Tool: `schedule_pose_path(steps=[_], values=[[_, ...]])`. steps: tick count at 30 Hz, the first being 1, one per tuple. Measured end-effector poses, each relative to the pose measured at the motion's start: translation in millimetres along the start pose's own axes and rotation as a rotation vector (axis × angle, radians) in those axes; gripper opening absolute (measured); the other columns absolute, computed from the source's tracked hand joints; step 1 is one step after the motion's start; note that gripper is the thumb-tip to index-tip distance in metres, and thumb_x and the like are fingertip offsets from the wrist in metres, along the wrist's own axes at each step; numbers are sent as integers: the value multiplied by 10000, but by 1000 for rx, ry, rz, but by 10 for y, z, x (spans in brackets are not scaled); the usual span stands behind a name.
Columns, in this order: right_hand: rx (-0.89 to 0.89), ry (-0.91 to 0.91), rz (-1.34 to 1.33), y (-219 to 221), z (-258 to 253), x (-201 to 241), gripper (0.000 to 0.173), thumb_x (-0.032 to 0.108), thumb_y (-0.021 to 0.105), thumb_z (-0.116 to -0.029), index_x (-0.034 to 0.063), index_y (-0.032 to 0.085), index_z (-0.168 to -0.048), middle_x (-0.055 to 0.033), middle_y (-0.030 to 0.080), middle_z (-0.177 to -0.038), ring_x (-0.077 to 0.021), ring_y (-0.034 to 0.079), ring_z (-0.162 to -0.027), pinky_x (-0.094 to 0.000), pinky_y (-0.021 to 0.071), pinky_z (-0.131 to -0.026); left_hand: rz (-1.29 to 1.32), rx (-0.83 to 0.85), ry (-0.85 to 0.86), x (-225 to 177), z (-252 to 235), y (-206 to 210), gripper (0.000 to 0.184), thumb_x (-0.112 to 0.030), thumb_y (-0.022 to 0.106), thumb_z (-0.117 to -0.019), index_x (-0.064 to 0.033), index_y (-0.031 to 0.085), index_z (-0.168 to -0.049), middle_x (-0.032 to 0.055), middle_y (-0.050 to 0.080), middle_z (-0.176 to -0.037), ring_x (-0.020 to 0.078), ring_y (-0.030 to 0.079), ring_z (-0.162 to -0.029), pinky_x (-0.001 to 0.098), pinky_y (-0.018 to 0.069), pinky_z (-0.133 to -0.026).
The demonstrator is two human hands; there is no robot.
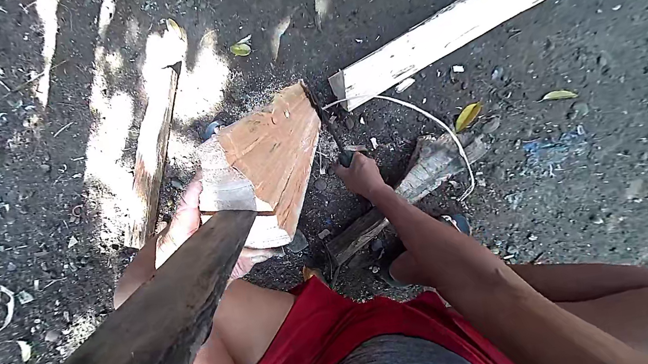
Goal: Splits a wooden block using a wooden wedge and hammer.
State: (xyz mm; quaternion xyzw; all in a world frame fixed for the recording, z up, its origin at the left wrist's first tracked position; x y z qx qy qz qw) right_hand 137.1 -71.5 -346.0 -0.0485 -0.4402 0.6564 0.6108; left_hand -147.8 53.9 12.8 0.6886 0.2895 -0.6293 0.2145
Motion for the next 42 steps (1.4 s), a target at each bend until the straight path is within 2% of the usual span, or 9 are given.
schedule_pose_path(steps=[6,9,13,21,25,29,34,38,42], values=[[95,66,7,6,-91,-52,543,469,641,-972,-59,639,-1100,-309,677,-1055,-482,666,-1041,-697,504,-863,16,-22,-15,66,132,-86,954,-140,891,-782,-109,337,-1558,62,668,-1281,166,695,-1088,330,615,-896],[100,69,-50,22,-91,-68,552,479,649,-973,-64,637,-1075,-309,671,-1051,-478,661,-1044,-684,501,-871,-20,-61,4,29,118,-143,980,-186,908,-756,-91,345,-1551,56,645,-1315,160,671,-1125,338,599,-942],[104,82,-122,125,-104,-153,573,476,638,-979,-61,594,-1176,-313,661,-1077,-490,653,-1058,-685,495,-885,-3,-92,24,41,107,-197,993,-198,921,-743,-104,344,-1546,30,641,-1322,143,667,-1127,329,591,-956],[87,87,-157,136,-131,-251,567,494,649,-968,-58,629,-1093,-307,672,-1007,-484,667,-993,-684,497,-851,-58,-111,48,8,61,-167,971,-195,918,-745,-136,359,-1538,-12,643,-1317,106,668,-1104,289,593,-923],[64,72,-208,99,-95,-288,538,497,675,-950,-40,644,-978,-267,671,-878,-448,678,-823,-670,514,-752,-96,-96,51,-20,38,-117,965,-202,915,-753,-149,365,-1544,-27,647,-1311,101,669,-1108,289,586,-948],[-32,-59,-301,-25,218,-283,526,559,631,-955,37,640,-889,-145,633,-664,-311,638,-561,-572,533,-585,-70,-76,33,-60,-14,12,935,-157,919,-740,-148,411,-1524,-4,684,-1263,126,690,-1084,318,597,-947],[-253,-157,-476,-430,615,-185,554,603,658,-917,55,647,-999,-112,628,-686,-279,617,-568,-552,515,-584,-48,-50,33,-94,-44,187,975,-107,921,-719,-114,384,-1533,39,666,-1288,165,682,-1115,359,599,-958],[-467,-162,-895,-838,728,-143,456,510,660,-966,63,636,-1053,-26,637,-634,-196,632,-507,-439,587,-548,-7,6,76,-68,-12,265,1017,-89,913,-729,-49,328,-1560,113,632,-1346,214,670,-1153,397,581,-1004],[-581,-52,-1067,-1183,686,-333,458,492,611,-990,54,586,-1118,-17,640,-717,-185,663,-594,-438,612,-632,20,-2,58,-34,24,268,1067,-78,908,-729,-84,280,-1591,113,616,-1365,210,669,-1154,389,590,-983]])
Point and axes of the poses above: each hand's wrist, its own z-axis away from the middle knuckle, its own y-axis out of the palm, x = y × z, the point moved 10 cm from there along -z, towards the middle knuckle
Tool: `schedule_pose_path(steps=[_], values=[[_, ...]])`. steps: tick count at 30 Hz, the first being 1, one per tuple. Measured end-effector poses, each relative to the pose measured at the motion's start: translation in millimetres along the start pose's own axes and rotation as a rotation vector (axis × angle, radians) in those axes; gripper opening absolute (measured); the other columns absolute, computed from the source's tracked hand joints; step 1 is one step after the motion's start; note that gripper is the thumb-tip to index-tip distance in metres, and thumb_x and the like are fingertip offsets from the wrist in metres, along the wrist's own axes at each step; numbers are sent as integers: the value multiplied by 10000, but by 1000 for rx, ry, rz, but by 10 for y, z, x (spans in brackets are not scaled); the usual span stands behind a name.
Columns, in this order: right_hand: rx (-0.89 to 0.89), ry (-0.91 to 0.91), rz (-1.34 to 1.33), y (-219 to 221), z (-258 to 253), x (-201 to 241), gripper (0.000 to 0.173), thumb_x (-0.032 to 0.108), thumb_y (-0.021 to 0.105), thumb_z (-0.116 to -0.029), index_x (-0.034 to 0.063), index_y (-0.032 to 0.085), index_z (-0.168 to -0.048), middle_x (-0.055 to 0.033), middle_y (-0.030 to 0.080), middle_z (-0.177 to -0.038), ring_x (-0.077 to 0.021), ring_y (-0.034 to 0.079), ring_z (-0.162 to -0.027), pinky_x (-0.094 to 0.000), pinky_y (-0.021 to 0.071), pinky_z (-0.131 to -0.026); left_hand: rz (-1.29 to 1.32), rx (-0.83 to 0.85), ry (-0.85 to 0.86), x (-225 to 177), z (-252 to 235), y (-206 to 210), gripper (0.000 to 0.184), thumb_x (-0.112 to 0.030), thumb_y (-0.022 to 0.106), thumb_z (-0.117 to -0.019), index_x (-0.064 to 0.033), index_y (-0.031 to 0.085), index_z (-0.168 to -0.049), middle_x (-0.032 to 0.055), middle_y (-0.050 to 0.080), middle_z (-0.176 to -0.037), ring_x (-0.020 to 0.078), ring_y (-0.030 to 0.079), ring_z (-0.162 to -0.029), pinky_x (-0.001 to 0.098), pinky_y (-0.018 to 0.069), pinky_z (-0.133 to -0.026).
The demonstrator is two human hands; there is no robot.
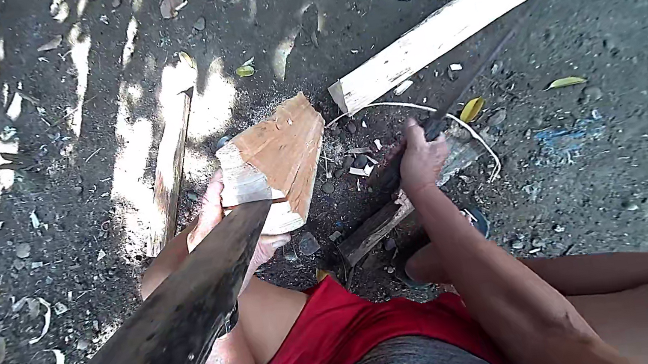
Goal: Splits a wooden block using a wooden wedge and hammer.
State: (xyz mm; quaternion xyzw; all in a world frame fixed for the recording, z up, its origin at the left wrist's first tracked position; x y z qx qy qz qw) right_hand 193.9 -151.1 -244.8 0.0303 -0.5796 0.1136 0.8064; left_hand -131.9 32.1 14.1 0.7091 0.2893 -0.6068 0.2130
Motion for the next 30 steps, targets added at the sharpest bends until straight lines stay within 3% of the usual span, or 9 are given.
schedule_pose_path(steps=[3,7,10,12,15,19,22,25,30], values=[[-158,85,50,-216,-298,-77,432,473,626,-968,48,619,-1041,-18,634,-743,-163,651,-625,-415,590,-664,-100,18,90,-68,-51,-3,1261,-220,948,-687,-61,133,-1635,160,415,-1571,252,516,-1377,413,485,-1141],[-191,218,190,-251,-559,-334,515,458,661,-940,-1,610,-1167,-110,651,-953,-223,667,-826,-463,557,-792,-130,36,85,-92,-50,53,1324,-284,953,-654,-142,96,-1653,154,361,-1615,290,483,-1407,454,490,-1130],[-50,225,320,-142,-624,-448,519,420,657,-959,-28,614,-1216,-182,674,-1086,-290,677,-993,-522,546,-895,-160,80,145,-133,-97,156,1260,-283,947,-664,-138,166,-1642,162,260,-1668,316,404,-1469,466,437,-1180],[92,123,549,-105,-554,-418,538,470,619,-980,-30,688,-1164,-272,678,-1152,-425,643,-1114,-666,472,-956,-178,98,162,-149,-119,194,1201,-291,941,-688,-132,221,-1636,148,236,-1683,305,379,-1486,462,425,-1187],[113,-45,667,-280,-192,-312,497,477,519,-1042,76,683,-1286,-226,673,-1261,-419,616,-1207,-669,433,-1029,-229,81,227,-198,-153,175,1130,-276,960,-660,-132,333,-1590,161,276,-1668,358,375,-1486,505,438,-1179],[-177,174,505,-927,181,-752,531,461,621,-987,-5,615,-1241,-209,662,-1151,-324,639,-1102,-516,489,-1001,-257,40,251,-288,-229,237,1142,-267,963,-636,-125,323,-1571,155,297,-1646,334,400,-1462,482,449,-1163],[-315,438,380,-1179,358,-1255,590,562,640,-957,-24,655,-1024,-178,632,-956,-279,620,-841,-503,509,-775,-317,8,286,-343,-227,281,1150,-266,963,-633,-115,318,-1573,138,321,-1639,321,371,-1486,476,410,-1196],[-211,614,311,-1079,600,-1611,774,643,630,-928,-33,552,-1297,-199,588,-1064,-286,596,-835,-502,525,-757,-297,-4,288,-308,-188,278,1167,-229,980,-620,-111,314,-1570,154,355,-1622,335,416,-1459,479,450,-1173],[-113,750,288,-762,913,-1921,923,603,746,-866,-9,421,-1476,-282,541,-1372,-394,583,-1224,-595,524,-938,-316,-44,271,-272,-163,254,1176,-252,990,-593,-104,327,-1552,162,416,-1573,321,471,-1412,443,520,-1092]])
Point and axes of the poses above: each hand's wrist, its own z-axis away from the middle knuckle, its own y-axis out of the palm, x = y × z, the point moved 10 cm from there along -z, towards the middle knuckle
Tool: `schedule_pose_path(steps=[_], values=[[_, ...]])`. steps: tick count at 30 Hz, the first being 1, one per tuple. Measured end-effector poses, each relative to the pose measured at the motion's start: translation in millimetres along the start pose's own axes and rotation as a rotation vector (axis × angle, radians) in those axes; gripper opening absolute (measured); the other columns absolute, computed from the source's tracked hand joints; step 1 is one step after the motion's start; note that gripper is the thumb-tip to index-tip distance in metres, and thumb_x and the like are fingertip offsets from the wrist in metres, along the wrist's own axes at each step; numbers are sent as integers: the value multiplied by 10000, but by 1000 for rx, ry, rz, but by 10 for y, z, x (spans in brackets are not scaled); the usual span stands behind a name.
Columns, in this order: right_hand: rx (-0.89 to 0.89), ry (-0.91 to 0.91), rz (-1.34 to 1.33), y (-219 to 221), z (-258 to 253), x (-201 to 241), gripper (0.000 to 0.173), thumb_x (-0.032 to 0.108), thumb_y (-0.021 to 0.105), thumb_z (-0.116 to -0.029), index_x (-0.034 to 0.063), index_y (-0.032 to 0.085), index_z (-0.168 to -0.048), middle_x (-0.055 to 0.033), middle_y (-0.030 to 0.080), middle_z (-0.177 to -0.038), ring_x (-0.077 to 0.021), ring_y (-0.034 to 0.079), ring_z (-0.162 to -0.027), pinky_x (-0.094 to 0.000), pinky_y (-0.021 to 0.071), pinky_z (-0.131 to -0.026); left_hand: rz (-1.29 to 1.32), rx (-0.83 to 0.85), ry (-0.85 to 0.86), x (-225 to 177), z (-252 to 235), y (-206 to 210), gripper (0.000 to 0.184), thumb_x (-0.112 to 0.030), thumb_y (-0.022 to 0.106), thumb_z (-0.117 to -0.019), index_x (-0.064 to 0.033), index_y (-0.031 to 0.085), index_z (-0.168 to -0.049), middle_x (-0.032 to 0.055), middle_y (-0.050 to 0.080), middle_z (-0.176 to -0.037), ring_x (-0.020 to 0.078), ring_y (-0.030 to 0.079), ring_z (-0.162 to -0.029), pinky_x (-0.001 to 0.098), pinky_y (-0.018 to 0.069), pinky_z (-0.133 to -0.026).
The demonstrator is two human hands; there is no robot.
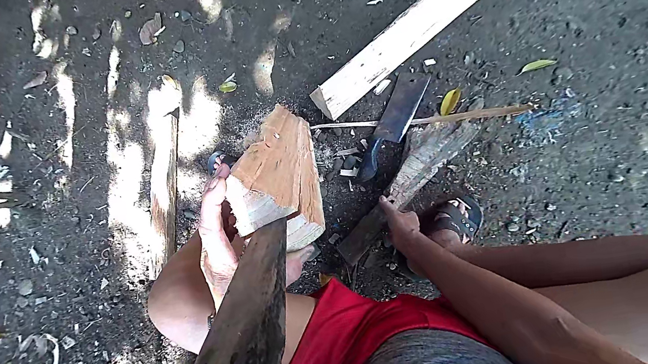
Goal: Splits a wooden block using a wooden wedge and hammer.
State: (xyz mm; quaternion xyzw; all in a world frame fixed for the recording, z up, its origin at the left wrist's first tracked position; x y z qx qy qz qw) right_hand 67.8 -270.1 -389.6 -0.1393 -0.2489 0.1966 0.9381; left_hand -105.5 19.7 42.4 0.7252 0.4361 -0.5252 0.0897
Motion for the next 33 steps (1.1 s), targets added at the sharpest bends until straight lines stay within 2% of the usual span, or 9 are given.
schedule_pose_path(steps=[5,10,14,17,21,24,26,29,33], values=[[-31,37,46,62,-81,-99,1035,591,802,-816,-42,361,-1505,-306,478,-1441,-418,526,-1303,-621,492,-994,-204,-120,11,-7,34,-75,1189,-381,974,-624,-133,293,-1566,151,387,-1575,285,470,-1399,434,492,-1107],[-44,10,177,117,-121,-135,1047,583,799,-817,-86,359,-1493,-327,454,-1468,-434,505,-1333,-611,467,-1036,-401,-401,-190,44,15,-320,1134,-555,900,-652,-105,383,-1556,118,430,-1537,199,487,-1349,386,489,-1059],[-55,-1,194,141,-104,-128,1091,581,790,-826,-88,288,-1526,-340,388,-1517,-438,453,-1384,-589,432,-1088,-322,-524,-247,115,5,-503,910,-407,850,-778,-45,402,-1482,55,634,-1250,100,640,-1089,302,558,-935],[-82,3,188,138,-172,-142,1093,573,799,-818,-95,296,-1521,-341,387,-1514,-441,454,-1379,-598,435,-1080,-340,-606,-277,202,92,-613,948,-477,827,-776,-26,387,-1485,61,623,-1285,95,617,-1148,298,533,-975],[-73,7,206,142,-200,-131,996,467,816,-828,-97,336,-1494,-335,401,-1499,-446,456,-1367,-615,443,-1053,-344,-573,-229,204,79,-607,1041,-590,785,-785,-13,331,-1523,104,466,-1502,156,451,-1384,342,418,-1134],[-26,-33,237,125,-228,-95,773,387,803,-847,-88,497,-1375,-320,496,-1402,-449,522,-1295,-642,486,-986,-228,-582,-200,226,73,-574,908,-469,822,-809,-81,378,-1500,76,589,-1348,151,619,-1167,358,562,-954],[25,-57,193,103,-194,-50,700,367,782,-882,-63,511,-1364,-300,538,-1358,-434,569,-1237,-642,516,-936,-276,-552,-224,212,42,-543,917,-485,801,-820,-87,372,-1526,82,585,-1359,155,616,-1160,364,560,-942],[116,-72,61,-25,-20,49,646,341,763,-914,-43,500,-1362,-264,595,-1269,-387,636,-1105,-593,559,-863,-368,-454,-238,110,6,-427,945,-577,770,-827,-87,387,-1539,90,477,-1483,181,507,-1314,373,484,-1063],[159,-30,-89,-297,181,185,650,404,764,-883,11,522,-1342,-210,642,-1193,-334,669,-1006,-536,587,-784,-464,-236,-234,2,-28,-237,1078,-614,763,-787,-135,273,-1620,127,274,-1615,241,341,-1456,436,427,-1129]])
Point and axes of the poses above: each hand's wrist, its own z-axis away from the middle knuckle, its own y-axis out of the palm, x = y × z, the point moved 10 cm from there along -z, towards the middle knuckle
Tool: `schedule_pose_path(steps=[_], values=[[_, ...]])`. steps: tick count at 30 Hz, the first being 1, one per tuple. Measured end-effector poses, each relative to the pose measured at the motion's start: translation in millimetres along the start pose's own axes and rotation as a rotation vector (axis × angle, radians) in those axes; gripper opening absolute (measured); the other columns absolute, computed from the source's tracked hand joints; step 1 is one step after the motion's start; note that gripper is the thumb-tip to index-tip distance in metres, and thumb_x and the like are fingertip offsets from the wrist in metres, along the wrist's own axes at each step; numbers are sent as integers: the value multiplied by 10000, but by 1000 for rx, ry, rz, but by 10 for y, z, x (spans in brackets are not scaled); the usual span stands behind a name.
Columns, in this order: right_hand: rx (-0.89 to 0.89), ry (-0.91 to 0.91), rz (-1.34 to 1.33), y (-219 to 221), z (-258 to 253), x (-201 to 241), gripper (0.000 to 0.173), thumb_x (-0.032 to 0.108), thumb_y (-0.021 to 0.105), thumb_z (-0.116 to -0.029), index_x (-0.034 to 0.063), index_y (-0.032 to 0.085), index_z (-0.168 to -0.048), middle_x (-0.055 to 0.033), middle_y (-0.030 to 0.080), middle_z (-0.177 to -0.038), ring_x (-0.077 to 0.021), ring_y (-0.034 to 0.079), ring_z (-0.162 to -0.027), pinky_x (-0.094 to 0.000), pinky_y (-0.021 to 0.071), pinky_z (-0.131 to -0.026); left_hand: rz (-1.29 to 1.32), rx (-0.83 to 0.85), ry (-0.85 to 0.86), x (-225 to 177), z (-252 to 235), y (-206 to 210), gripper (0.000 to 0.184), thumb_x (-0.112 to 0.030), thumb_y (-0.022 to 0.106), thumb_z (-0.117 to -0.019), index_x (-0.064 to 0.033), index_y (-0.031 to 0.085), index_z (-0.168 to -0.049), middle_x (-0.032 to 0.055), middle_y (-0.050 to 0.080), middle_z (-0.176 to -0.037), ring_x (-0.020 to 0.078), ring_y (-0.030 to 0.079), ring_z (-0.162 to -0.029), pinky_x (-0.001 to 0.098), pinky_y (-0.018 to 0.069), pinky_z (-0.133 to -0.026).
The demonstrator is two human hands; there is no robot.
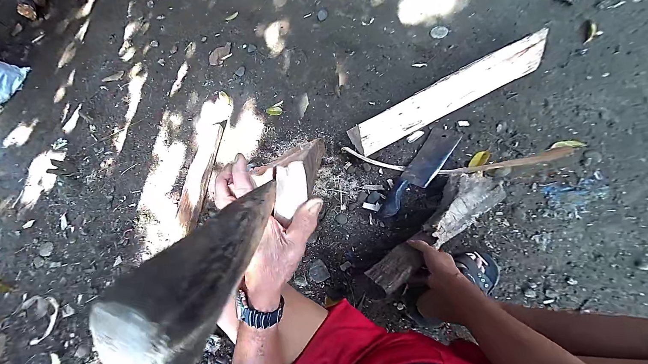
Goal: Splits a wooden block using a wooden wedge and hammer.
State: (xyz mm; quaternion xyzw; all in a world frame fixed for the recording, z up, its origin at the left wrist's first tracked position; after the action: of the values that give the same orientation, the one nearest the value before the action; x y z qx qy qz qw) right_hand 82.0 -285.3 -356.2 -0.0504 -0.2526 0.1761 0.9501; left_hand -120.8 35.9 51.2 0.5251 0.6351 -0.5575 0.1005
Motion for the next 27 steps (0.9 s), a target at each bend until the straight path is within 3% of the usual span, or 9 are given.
schedule_pose_path(steps=[3,7,9,11,14,17,22,27], values=[[4,-8,-135,-147,197,67,604,410,771,-850,17,582,-1269,-177,682,-1136,-303,696,-981,-525,606,-790,-46,110,47,-101,70,84,1155,-571,808,-736,-158,224,-1643,147,162,-1674,271,268,-1502,447,383,-1154],[83,-36,-335,-205,460,173,473,307,705,-900,33,580,-1265,-163,690,-1084,-270,698,-958,-512,606,-789,10,123,-3,-151,207,192,1236,-555,937,-621,-162,312,-1612,131,267,-1632,243,430,-1389,402,495,-1052],[59,-64,-312,-273,434,236,411,283,672,-932,39,584,-1250,-143,685,-1040,-242,691,-904,-472,597,-756,-16,106,16,-99,288,249,1221,-627,920,-604,-214,345,-1599,107,283,-1627,242,403,-1424,420,485,-1083],[47,-67,-312,-318,397,261,422,328,673,-947,54,584,-1255,-126,685,-1039,-226,690,-906,-462,596,-757,-93,87,55,-113,374,247,1220,-704,868,-623,-207,337,-1602,144,288,-1618,270,400,-1431,436,492,-1075],[41,-78,-329,-363,347,281,463,353,688,-943,62,580,-1287,-129,693,-1072,-228,697,-945,-465,604,-783,-114,27,69,-150,533,218,1194,-710,843,-657,-171,328,-1590,188,297,-1580,296,365,-1437,445,445,-1107],[41,-60,-330,-331,288,214,524,367,694,-940,65,545,-1341,-140,683,-1146,-249,694,-1004,-488,602,-830,-123,-46,60,-115,683,194,1188,-715,841,-655,-158,348,-1581,187,302,-1573,296,360,-1437,448,423,-1126],[15,-43,-206,-307,263,117,530,332,720,-926,44,540,-1333,-164,677,-1162,-272,690,-1021,-523,599,-830,-93,-48,105,-139,810,241,1171,-684,844,-689,-171,312,-1597,196,283,-1591,299,392,-1420,436,464,-1093],[-22,-54,-182,-292,218,68,532,314,750,-899,28,562,-1305,-172,689,-1131,-285,702,-994,-527,607,-811,-74,-24,168,-222,828,295,1129,-637,881,-668,-170,379,-1565,208,328,-1573,311,399,-1428,433,455,-1111]])
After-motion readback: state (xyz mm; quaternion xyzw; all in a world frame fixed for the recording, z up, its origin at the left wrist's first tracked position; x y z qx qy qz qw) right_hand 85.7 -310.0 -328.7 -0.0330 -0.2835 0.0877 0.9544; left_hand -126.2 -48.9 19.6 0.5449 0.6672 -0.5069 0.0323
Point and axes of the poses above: each hand's wrist, its own z-axis away from the middle knuckle, its own y-axis out of the palm, x = y × z, the point moved 10 cm from there along -z, towards the middle knuckle
